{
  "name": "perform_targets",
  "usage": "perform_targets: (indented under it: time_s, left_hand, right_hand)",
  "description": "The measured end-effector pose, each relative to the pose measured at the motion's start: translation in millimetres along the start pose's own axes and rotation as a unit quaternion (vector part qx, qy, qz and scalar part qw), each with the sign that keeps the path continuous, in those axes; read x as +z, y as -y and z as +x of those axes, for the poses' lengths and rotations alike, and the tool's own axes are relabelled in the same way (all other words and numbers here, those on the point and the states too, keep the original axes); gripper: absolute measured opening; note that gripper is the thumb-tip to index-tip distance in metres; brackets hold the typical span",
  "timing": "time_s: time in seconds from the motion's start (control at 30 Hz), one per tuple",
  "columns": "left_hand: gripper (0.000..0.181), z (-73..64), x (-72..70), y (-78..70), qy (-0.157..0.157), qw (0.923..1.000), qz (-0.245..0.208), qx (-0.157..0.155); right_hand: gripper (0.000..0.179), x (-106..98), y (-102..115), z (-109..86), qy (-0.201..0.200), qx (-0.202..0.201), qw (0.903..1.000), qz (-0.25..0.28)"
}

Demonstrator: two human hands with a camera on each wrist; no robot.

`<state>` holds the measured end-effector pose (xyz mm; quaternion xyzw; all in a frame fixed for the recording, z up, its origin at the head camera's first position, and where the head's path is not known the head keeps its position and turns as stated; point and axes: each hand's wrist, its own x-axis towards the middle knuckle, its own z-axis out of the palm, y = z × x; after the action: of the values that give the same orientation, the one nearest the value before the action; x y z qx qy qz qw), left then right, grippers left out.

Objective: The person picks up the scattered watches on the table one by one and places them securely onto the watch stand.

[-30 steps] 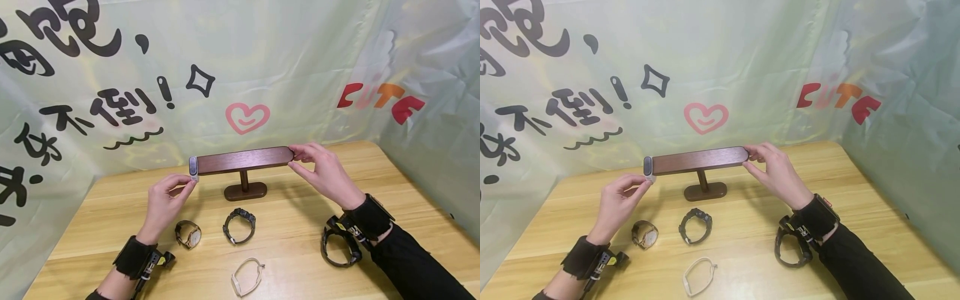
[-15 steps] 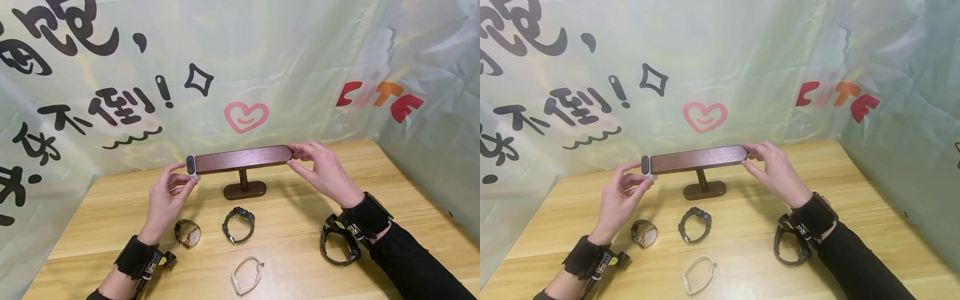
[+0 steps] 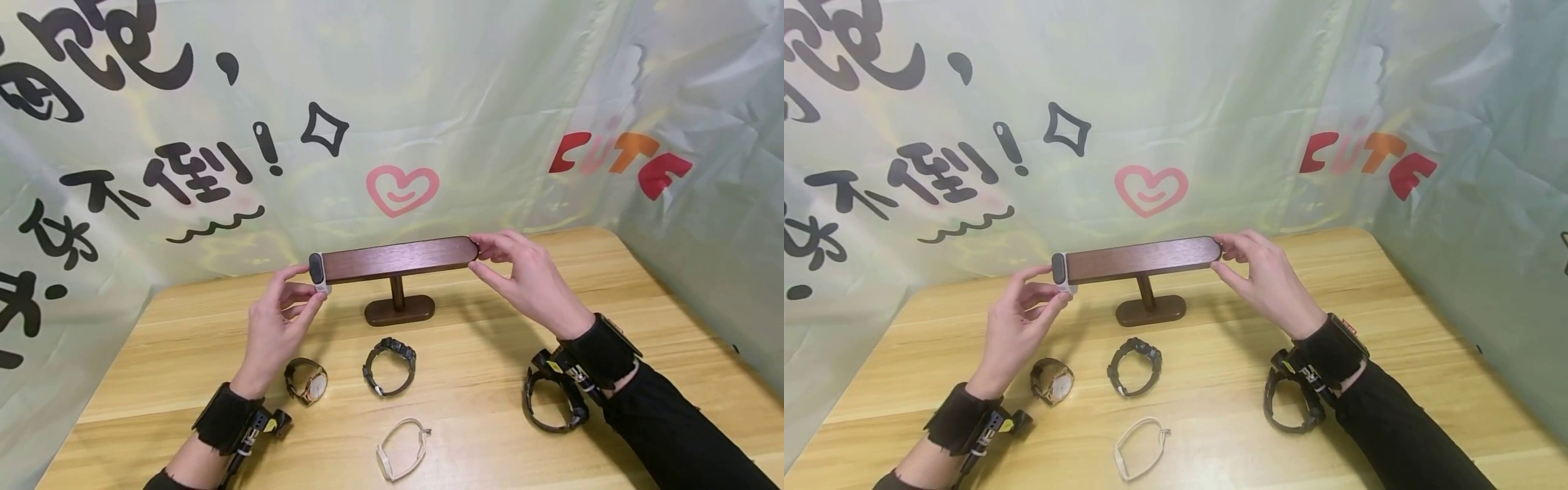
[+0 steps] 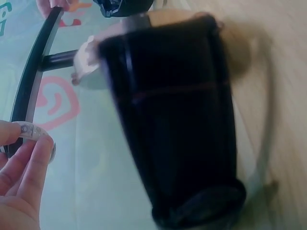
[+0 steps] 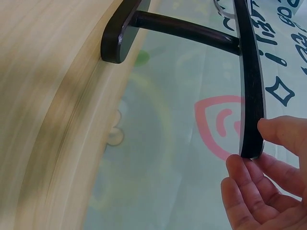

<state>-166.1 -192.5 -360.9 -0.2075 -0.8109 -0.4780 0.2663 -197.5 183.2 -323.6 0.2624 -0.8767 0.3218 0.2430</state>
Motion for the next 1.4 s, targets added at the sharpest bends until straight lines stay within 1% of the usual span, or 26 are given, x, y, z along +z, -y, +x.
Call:
perform_targets:
  time_s: [0.17,0.47,0.6,0.7,0.87,1.0,1.1,1.4]
  left_hand:
    - [0.047,-0.8,2.6,0.9,-0.003,0.9999,0.014,0.009]
    - [0.044,-2.1,4.8,-1.7,-0.020,0.9968,0.075,0.022]
    - [0.045,-2.0,6.1,-1.8,-0.022,0.9954,0.089,0.028]
    - [0.047,-1.6,7.5,-2.9,-0.017,0.9951,0.093,0.031]
    - [0.048,-0.5,11.1,-6.8,-0.005,0.9954,0.092,0.025]
    - [0.048,0.6,15.1,-9.2,0.006,0.9960,0.087,0.021]
    - [0.048,1.4,17.9,-10.5,0.013,0.9965,0.079,0.024]
    - [0.047,4.0,23.3,-12.0,0.021,0.9963,0.078,0.029]
  right_hand:
    - [0.041,0,0,0.2,-0.001,-0.003,1.0000,-0.001]
    - [0.042,1,0,0.8,-0.004,-0.009,0.9999,-0.003]
    - [0.041,1,0,0.9,-0.004,-0.009,0.9999,-0.003]
    - [0.040,1,0,0.8,-0.003,-0.007,1.0000,-0.001]
    - [0.039,0,0,0.4,0.000,-0.001,1.0000,0.003]
    - [0.039,0,-1,0.4,0.001,0.001,1.0000,0.000]
    - [0.040,0,-1,0.5,0.001,0.002,1.0000,-0.002]
    - [0.039,0,-1,0.4,-0.003,-0.004,1.0000,0.004]
